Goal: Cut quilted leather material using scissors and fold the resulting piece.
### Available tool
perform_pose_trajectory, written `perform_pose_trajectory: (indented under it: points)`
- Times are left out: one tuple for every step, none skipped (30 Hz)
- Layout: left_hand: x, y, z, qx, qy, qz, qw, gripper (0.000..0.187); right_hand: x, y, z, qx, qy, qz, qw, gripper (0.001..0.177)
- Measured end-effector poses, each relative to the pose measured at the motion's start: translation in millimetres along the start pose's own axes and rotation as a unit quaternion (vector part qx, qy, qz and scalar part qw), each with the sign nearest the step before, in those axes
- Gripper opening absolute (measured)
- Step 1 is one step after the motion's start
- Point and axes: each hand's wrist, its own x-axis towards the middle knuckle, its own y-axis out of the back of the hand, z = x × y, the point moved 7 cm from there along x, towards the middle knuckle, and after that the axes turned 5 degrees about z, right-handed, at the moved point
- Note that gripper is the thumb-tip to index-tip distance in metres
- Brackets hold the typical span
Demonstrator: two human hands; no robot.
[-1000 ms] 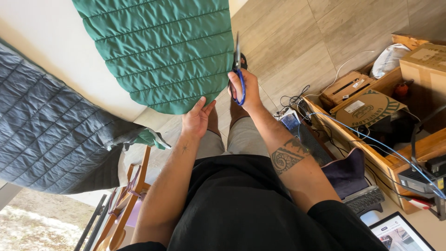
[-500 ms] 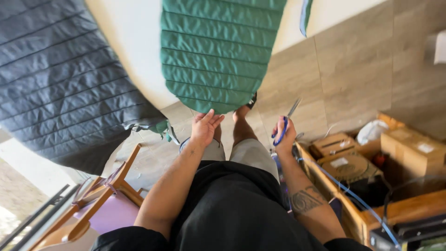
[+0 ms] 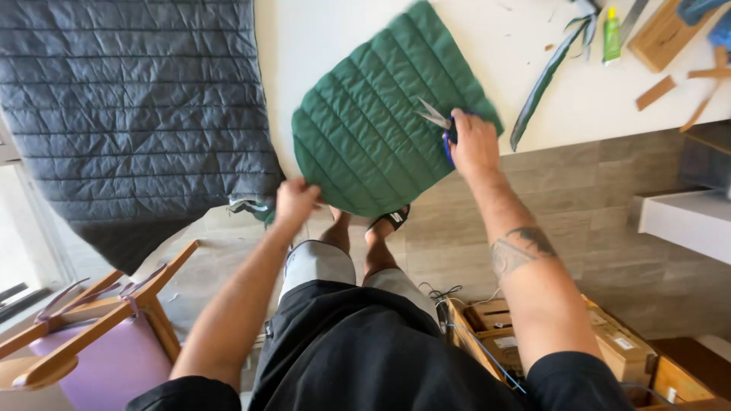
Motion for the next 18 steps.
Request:
perform_pose_trajectory:
  points:
    - [19.8,11.8,35.3,0.134,-0.085,0.026,0.987,0.012,-12.9,1.3,-2.7,0.006,-0.069,-0.019,0.997,0.067]
    - [39.2,18.5,72.5,0.26,-0.169,0.055,0.949,0.007,-21.5,2.5,-2.3,0.01,-0.133,-0.034,0.991,0.059]
    - [70.8,11.4,98.1,0.249,-0.173,0.055,0.951,0.007,-30.7,11.6,-19.9,0.001,-0.126,-0.029,0.992,0.059]
    - [97.0,4.5,129.3,0.345,-0.24,0.082,0.904,0.012,-48.2,12.2,-29.9,0.098,-0.205,-0.064,0.972,0.053]
    - [122.2,-4.8,159.5,0.435,-0.302,0.109,0.841,0.016,-68.0,10.3,-41.0,0.194,-0.281,-0.097,0.935,0.047]
    - [136.6,-14.7,188.8,0.425,-0.306,0.109,0.845,0.016,-72.9,20.5,-51.1,0.185,-0.277,-0.093,0.938,0.047]
    - [144.0,-29.0,226.4,0.402,-0.383,0.119,0.823,0.021,-78.4,29.2,-59.4,0.233,-0.283,-0.075,0.927,0.039]
    - [144.1,-33.2,252.7,0.384,-0.449,0.129,0.796,0.034,-92.6,37.9,-74.9,0.285,-0.289,-0.067,0.912,0.031]
    - [138.8,-36.1,267.9,0.381,-0.444,0.13,0.801,0.034,-96.5,39.6,-75.7,0.282,-0.286,-0.072,0.913,0.031]
    - [125.0,-36.3,286.9,0.291,-0.491,0.158,0.806,0.031,-109.8,40.8,-78.8,0.313,-0.31,-0.076,0.894,0.037]
    - [110.4,-36.9,304.5,0.198,-0.532,0.185,0.802,0.03,-123.3,43.2,-80.6,0.343,-0.334,-0.08,0.874,0.043]
    - [80.6,-40.0,301.1,0.197,-0.537,0.189,0.798,0.03,-137.2,42.6,-78.9,0.347,-0.33,-0.075,0.875,0.043]
    - [50.9,-40.1,297.4,0.176,-0.534,0.208,0.8,0.014,-152.3,42.8,-73.9,0.318,-0.342,-0.069,0.881,0.044]
    - [20.3,-33.5,288.1,0.159,-0.524,0.234,0.803,0.006,-167.7,42.0,-71.2,0.293,-0.35,-0.07,0.887,0.045]
    - [6.4,-33.2,255.1,0.162,-0.523,0.244,0.801,0.006,-171.9,37.1,-62.0,0.3,-0.341,-0.073,0.888,0.045]
    - [-3.2,-37.2,212.4,0.205,-0.479,0.192,0.831,0.015,-183.2,29.1,-53.1,0.336,-0.361,-0.088,0.865,0.046]
    - [-14.3,-42.9,167.4,0.245,-0.432,0.137,0.857,0.025,-195.0,20.8,-44.2,0.371,-0.38,-0.105,0.841,0.047]
    - [-30.6,-36.1,134.3,0.247,-0.428,0.155,0.856,0.025,-194.4,14.3,-34.1,0.379,-0.365,-0.112,0.843,0.047]
